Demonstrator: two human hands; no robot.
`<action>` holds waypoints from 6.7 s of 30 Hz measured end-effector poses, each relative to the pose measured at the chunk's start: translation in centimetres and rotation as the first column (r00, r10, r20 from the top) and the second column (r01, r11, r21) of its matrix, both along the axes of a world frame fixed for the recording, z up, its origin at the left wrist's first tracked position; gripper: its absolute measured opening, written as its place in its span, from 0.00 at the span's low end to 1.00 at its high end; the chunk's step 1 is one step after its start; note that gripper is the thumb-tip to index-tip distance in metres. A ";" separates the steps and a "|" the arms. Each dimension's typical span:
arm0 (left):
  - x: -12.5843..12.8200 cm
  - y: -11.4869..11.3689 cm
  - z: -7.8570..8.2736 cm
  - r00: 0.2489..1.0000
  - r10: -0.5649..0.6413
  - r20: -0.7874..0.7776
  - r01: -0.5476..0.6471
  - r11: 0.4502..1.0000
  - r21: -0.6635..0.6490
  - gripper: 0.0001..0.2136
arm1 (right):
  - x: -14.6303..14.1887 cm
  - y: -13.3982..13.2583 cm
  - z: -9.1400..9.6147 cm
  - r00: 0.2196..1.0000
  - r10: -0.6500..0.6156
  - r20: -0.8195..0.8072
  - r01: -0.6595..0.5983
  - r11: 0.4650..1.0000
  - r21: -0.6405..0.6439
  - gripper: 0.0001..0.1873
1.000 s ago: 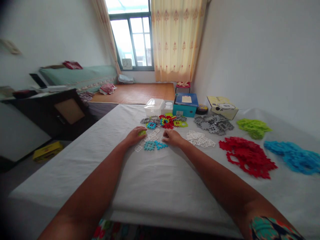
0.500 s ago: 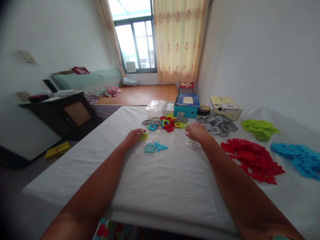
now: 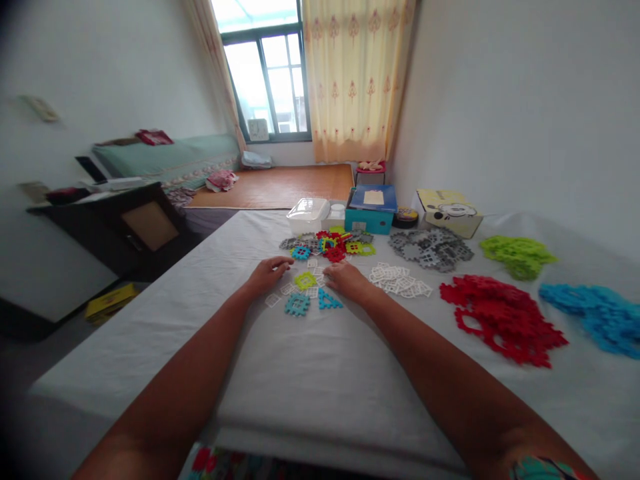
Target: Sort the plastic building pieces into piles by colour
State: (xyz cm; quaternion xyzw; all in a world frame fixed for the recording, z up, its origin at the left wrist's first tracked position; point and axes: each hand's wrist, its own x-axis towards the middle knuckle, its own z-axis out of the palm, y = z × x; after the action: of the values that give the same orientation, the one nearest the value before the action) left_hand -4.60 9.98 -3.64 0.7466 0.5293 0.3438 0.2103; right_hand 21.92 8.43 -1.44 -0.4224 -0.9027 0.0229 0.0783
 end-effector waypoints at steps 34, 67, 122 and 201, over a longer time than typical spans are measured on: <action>-0.3 -0.2 0.4 0.994 -0.009 -0.108 0.012 1.000 0.024 0.15 | 0.4 -0.2 0.1 0.992 -0.102 -0.075 0.090 0.984 -0.152 0.14; -0.2 0.0 -0.4 0.988 -0.011 -0.155 0.017 0.999 0.040 0.14 | -3.4 2.9 0.1 0.993 0.119 -0.018 -0.120 0.993 -0.005 0.13; -0.6 -0.1 0.1 0.985 -0.033 -0.166 0.038 0.999 0.026 0.15 | 7.6 2.5 3.9 0.972 -0.231 0.038 0.234 0.966 -0.107 0.13; -0.8 -0.3 -0.3 0.995 -0.041 -0.090 0.040 0.999 -0.011 0.14 | -4.1 -4.9 0.7 0.919 0.295 -0.262 -0.307 0.952 -0.006 0.24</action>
State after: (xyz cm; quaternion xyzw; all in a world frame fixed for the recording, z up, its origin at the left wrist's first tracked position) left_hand -5.40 9.70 -3.92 0.7710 0.5245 0.3031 0.1967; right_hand 17.80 3.53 -0.71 -0.2737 -0.9382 0.1106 0.1807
